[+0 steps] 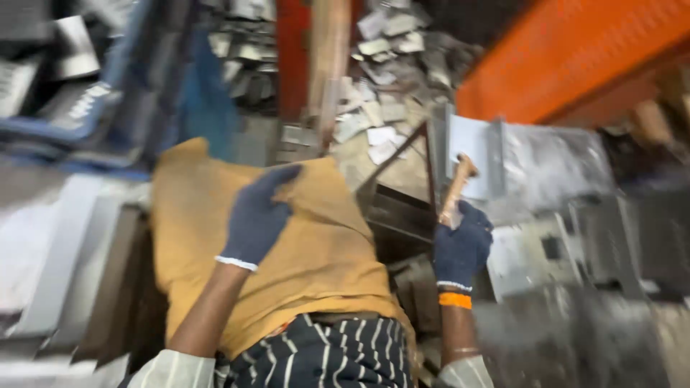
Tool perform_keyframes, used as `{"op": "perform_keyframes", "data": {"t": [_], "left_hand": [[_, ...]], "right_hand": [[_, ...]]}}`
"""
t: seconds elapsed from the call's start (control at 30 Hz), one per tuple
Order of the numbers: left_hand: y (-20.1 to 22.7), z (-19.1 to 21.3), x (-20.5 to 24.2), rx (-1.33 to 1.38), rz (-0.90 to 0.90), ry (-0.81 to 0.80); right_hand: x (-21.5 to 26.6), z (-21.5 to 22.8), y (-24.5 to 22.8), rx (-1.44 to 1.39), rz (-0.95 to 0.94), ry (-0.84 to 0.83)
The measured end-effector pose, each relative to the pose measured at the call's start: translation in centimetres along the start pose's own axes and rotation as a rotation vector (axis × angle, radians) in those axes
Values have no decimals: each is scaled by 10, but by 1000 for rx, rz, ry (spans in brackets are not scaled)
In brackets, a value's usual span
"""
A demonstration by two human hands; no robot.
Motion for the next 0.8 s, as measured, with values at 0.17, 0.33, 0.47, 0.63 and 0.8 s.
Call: {"op": "perform_keyframes", "data": {"t": [0.17,0.33,0.47,0.63,0.8], "left_hand": [[-22,159,71,-1022,151,401],[-90,228,168,-1256,462,378],[-47,248,146,-1149,421,283],[34,248,89,-1174,147,60],[84,244,38,-1080,-447,494]], "right_hand": [[49,-19,-187,-579,453,-438],[108,17,-322,-848,872,-627],[136,54,-394,-862,1037,-749],[143,112,-440,-918,1119,-400],[113,15,-400,-672,591,-417]]}}
Point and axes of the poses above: each hand's wrist, its own x-axis away from the middle knuckle, its own z-axis out of the back of the hand, y = z × x, the point moved 9 cm from there along -x, towards the middle knuckle, and after that the axes turned 9 degrees about -z, right-handed, at the moved point
